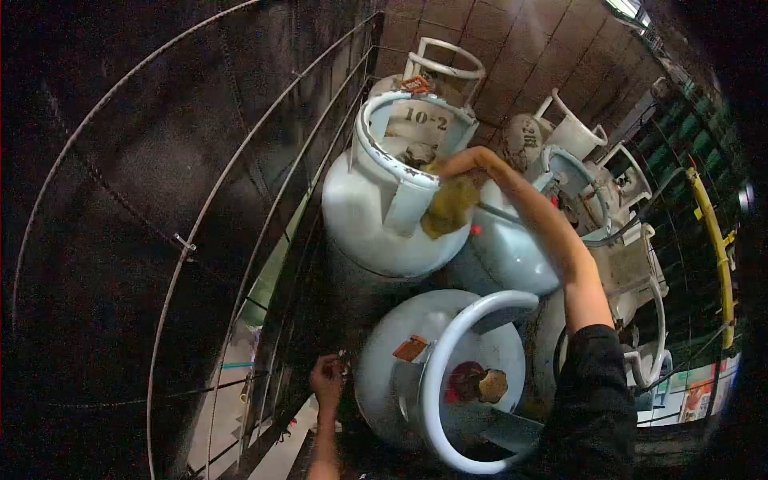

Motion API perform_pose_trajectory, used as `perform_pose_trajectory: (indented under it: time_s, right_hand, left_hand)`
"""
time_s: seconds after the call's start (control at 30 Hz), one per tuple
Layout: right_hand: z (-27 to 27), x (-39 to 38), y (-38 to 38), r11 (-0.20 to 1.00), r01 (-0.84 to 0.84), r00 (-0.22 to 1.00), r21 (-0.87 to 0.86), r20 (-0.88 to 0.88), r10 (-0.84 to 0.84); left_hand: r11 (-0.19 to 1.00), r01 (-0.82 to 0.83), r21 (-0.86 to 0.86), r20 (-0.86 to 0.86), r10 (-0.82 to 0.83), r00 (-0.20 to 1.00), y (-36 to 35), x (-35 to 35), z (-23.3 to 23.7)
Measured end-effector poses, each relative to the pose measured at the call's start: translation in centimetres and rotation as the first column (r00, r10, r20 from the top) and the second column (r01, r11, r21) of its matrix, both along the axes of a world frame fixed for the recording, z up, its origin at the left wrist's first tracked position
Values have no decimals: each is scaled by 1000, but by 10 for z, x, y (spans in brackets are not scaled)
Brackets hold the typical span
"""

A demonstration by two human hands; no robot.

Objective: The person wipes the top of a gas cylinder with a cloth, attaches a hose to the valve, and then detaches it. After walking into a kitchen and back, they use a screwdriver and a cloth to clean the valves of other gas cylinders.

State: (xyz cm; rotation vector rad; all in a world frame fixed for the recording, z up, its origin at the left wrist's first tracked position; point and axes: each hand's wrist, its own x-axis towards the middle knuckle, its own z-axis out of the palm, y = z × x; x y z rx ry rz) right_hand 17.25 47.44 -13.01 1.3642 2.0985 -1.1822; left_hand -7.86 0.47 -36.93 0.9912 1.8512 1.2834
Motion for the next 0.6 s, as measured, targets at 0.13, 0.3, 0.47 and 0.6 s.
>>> perform_pose_trajectory:
  time_s: [0.13, 0.3, 0.47, 0.6]
  right_hand:
    - [18, -11, -48, 985, 53, 994, 166, -100, -36]
    - [-21, -17, -35, 686, -319, 931, 654, 84, 354]
    - [-24, -40, -93, 329, 55, 996, 943, -27, -89]
    - [-1, -41, -101, 447, -152, 979, 882, 197, -55]
  left_hand:
    - [1000, 16, -16, -122, -18, 992, -1, 4, -21]
    - [998, 46, 47, 143, -52, 988, -6, 10, -50]
    - [995, 90, 38, 67, -93, 993, -1, 15, -36]
    - [985, 37, -167, -58, -47, 997, 2, 16, -11]
